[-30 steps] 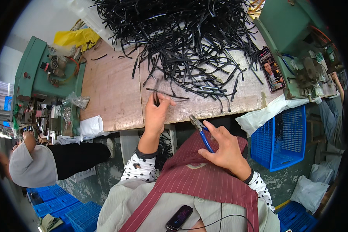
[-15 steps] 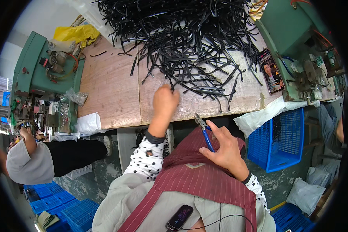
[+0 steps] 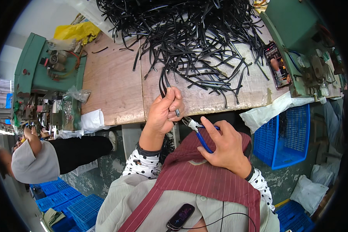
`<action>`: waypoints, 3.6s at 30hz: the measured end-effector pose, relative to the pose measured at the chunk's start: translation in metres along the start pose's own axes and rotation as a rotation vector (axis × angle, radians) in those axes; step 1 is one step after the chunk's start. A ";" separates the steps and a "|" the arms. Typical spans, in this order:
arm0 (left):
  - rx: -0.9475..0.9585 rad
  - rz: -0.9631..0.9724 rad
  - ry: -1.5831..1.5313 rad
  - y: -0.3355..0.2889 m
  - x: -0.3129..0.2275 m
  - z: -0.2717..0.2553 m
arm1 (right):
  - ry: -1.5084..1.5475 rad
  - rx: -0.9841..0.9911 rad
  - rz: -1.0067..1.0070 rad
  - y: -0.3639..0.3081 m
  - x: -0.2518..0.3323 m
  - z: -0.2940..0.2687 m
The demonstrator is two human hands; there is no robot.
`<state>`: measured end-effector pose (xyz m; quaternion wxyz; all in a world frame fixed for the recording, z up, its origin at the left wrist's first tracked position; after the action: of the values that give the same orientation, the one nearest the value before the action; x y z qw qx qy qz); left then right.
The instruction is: The person repeatedly picks up black cable pieces from a pile on a workbench and trims their ends using pliers. Trimmed pieces are placed into a blue basket. The task is performed continuously throughout the clip.
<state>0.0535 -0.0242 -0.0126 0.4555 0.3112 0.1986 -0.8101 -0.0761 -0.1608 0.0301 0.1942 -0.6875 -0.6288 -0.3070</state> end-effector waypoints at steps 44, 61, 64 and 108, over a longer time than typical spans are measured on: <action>0.131 0.706 1.400 0.061 0.024 0.048 | 0.328 0.144 0.056 -0.020 -0.014 -0.007; 0.266 0.872 2.057 0.107 0.009 0.019 | 0.358 0.065 0.000 -0.023 -0.024 -0.014; 0.134 0.993 1.956 0.092 -0.026 0.030 | 0.350 0.077 -0.006 -0.021 -0.022 -0.008; -0.026 0.699 1.570 0.011 -0.002 -0.039 | 0.230 0.113 0.033 -0.010 -0.010 0.015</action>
<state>0.0767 -0.0047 -0.0397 0.4130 0.8197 0.3581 -0.1711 -0.0835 -0.1572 0.0111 0.3087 -0.6460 -0.6073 -0.3445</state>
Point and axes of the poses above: each hand's wrist, its own y-axis towards the middle knuckle, its own z-axis out of the palm, x = y × z, the point moved 6 cm from there along y, towards the middle knuckle, and after that the axes turned 14 degrees about z, right-handed, at the moved point
